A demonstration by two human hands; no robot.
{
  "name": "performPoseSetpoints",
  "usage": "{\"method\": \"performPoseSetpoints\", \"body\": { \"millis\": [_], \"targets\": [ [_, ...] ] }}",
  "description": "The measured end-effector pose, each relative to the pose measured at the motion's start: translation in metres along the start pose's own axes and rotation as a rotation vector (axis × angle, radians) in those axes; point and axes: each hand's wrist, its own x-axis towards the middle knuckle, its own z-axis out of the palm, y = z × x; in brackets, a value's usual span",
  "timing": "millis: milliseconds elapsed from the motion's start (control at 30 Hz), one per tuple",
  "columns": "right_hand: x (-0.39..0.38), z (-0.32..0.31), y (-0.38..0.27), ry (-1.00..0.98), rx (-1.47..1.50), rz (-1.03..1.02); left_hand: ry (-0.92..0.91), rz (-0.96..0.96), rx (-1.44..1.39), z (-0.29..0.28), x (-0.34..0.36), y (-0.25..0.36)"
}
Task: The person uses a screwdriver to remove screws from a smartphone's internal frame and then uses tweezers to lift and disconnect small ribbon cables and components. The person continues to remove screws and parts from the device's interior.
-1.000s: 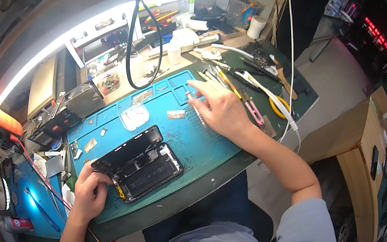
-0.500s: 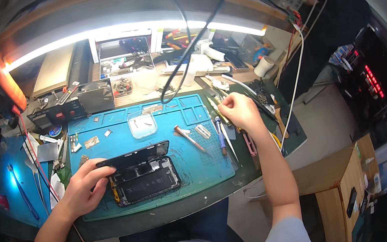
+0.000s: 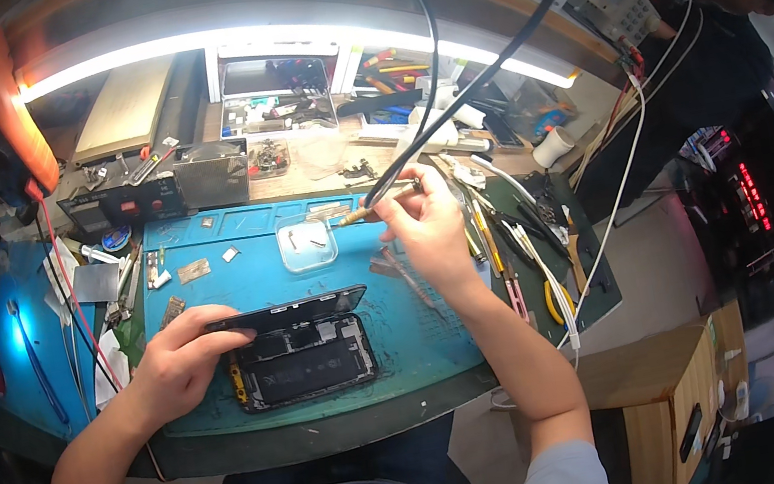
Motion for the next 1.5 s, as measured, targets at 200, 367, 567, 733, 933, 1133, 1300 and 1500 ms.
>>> {"method": "performPoseSetpoints", "body": {
  "millis": [200, 367, 567, 733, 933, 1133, 1300, 1500],
  "targets": [
    [0.002, 0.02, 0.009, 0.008, -0.023, -0.064, 0.006, -0.019, -0.011, 0.0, -0.001, 0.0],
    [0.004, 0.021, 0.017, -0.005, -0.031, -0.066, 0.026, 0.016, 0.032, 0.001, 0.0, -0.003],
    [0.001, 0.007, 0.007, 0.113, -0.074, -0.087, 0.024, -0.004, -0.024, 0.001, 0.0, -0.002],
    [-0.031, -0.004, -0.022, 0.241, -0.045, -0.169, 0.068, -0.006, 0.009, 0.003, -0.003, -0.005],
    [-0.085, 0.022, -0.025, 0.004, 0.074, -0.783, 0.1, -0.072, -0.1, 0.004, 0.0, 0.0],
    [-0.093, 0.056, -0.03, -0.256, -0.055, -0.662, 0.043, -0.14, -0.153, 0.0, -0.002, 0.003],
    [-0.094, 0.061, -0.019, -0.248, 0.019, -0.655, 0.105, -0.079, -0.163, 0.004, -0.002, -0.001],
    [-0.089, 0.064, -0.017, -0.265, 0.051, -0.673, 0.086, -0.107, -0.177, 0.003, -0.002, 0.0]
  ]
}}
